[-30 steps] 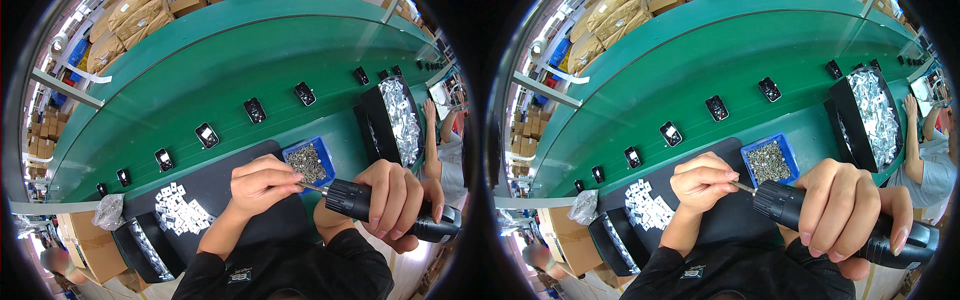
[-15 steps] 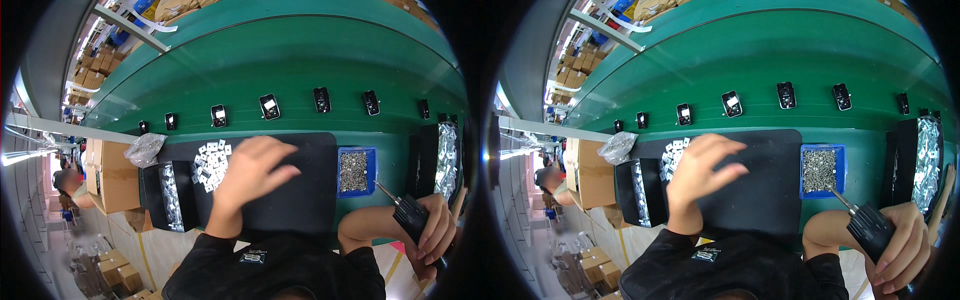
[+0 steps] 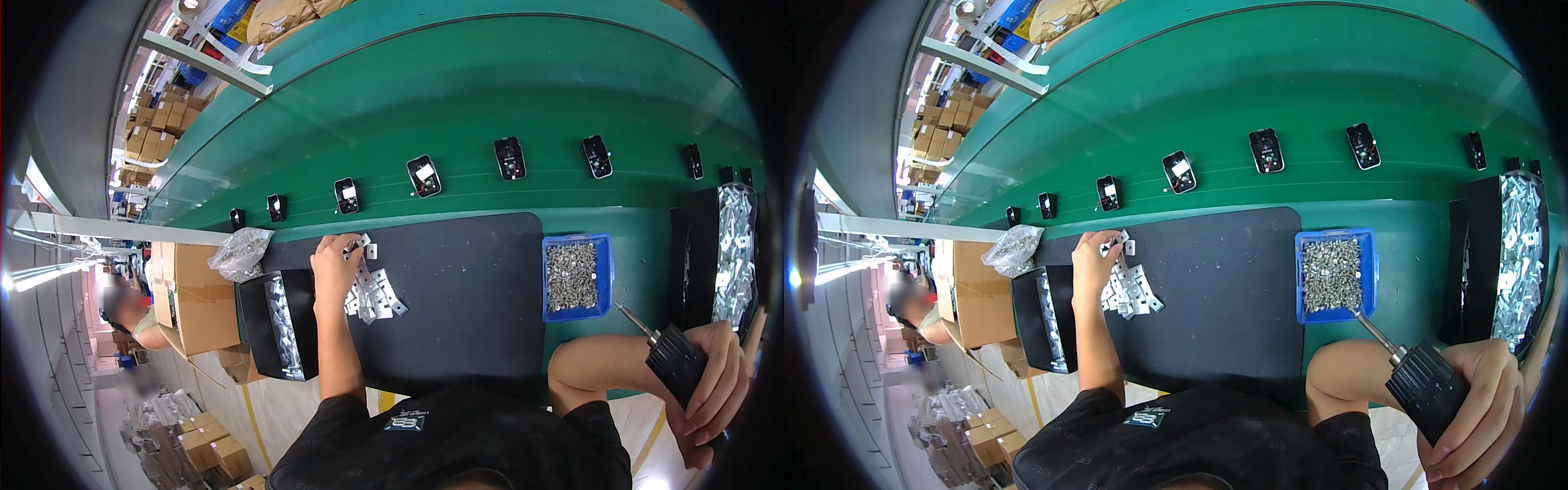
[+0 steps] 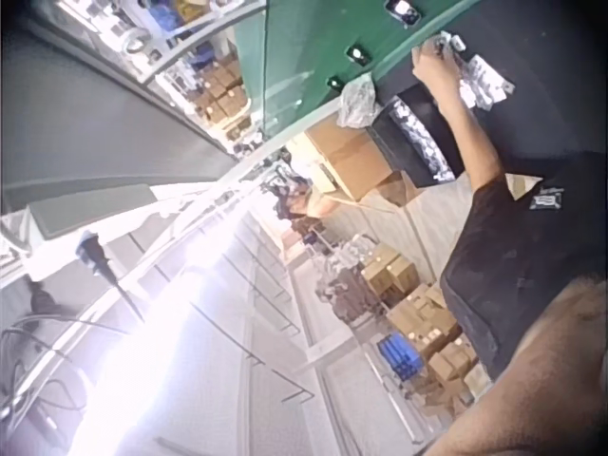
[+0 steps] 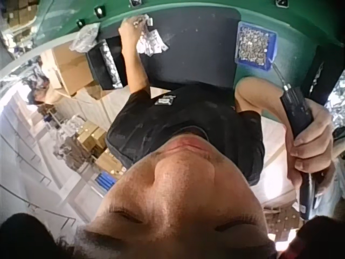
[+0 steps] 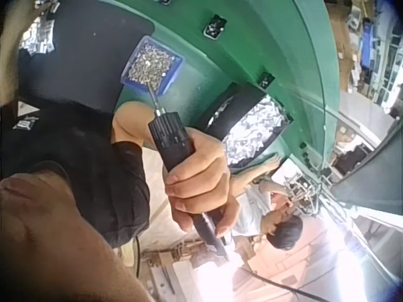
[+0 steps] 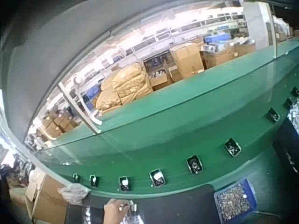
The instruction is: Use an electric screwdriver to assemble small black plastic casings with metal components.
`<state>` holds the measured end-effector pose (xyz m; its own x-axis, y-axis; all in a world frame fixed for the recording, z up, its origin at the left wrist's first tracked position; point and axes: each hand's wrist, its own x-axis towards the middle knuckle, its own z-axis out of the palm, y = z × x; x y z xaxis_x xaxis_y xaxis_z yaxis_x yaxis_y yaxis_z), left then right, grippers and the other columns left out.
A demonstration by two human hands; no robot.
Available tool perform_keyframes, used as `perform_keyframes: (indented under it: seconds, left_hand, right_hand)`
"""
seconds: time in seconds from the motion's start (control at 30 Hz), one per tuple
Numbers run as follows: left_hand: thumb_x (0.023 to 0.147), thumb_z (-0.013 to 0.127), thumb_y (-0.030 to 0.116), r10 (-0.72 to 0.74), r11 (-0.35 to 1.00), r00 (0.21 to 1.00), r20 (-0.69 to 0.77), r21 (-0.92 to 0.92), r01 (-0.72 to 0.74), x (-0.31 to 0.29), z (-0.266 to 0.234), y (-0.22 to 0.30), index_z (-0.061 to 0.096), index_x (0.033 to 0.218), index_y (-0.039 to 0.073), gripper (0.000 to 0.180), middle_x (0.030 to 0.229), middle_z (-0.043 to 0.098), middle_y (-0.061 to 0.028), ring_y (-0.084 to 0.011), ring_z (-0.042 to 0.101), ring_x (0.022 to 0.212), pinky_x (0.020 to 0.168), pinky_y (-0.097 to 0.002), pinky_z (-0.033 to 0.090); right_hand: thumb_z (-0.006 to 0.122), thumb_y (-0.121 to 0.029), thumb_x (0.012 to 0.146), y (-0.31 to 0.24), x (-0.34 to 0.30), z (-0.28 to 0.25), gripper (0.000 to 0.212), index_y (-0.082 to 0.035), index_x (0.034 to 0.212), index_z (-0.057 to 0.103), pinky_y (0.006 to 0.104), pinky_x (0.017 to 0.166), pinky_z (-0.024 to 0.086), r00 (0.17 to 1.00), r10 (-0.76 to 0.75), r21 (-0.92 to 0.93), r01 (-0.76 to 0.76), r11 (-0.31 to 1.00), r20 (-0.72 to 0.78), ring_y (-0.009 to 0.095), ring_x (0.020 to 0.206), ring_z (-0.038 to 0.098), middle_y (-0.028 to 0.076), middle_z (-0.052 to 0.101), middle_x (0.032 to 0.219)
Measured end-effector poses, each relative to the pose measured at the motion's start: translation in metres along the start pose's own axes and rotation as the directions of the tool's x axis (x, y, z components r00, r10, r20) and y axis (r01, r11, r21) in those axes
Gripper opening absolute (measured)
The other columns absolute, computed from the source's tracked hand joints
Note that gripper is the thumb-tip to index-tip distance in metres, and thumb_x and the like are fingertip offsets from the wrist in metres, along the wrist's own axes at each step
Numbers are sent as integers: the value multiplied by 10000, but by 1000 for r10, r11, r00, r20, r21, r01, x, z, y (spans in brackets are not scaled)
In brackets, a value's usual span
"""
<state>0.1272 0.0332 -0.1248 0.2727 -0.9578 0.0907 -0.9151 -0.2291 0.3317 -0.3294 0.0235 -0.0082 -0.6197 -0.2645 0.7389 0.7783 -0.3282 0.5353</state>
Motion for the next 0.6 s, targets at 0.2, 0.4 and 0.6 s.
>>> perform_keyframes:
  seconds: [0.2,0.4,0.6]
  left_hand:
    - [698,702,49,102,995,993,-65,-13,-103,1,2,20,605,769,30,122,758,631,-90,-267,618,726,651,-364,471]
    - [706,738,92,69,965,995,-72,-250,-85,16,8,86,645,759,19,130,704,655,-84,-179,590,609,595,-294,463]
    - [693,755,117,361,779,922,-141,-498,-381,82,51,163,655,780,44,152,917,638,-102,-222,599,840,710,-320,461]
  right_hand:
    - [771,-174,714,5,-5,-4,193,-155,633,596,92,569,462,1000,0,-75,2,997,31,65,455,577,-52,608,574]
    - [814,-151,649,8,1,-2,241,-110,758,602,78,528,444,995,103,-399,-100,911,-16,79,450,575,-40,597,567]
    - [817,-116,631,25,13,7,367,-62,899,573,239,550,568,951,287,-604,-296,740,-114,118,489,619,31,632,608]
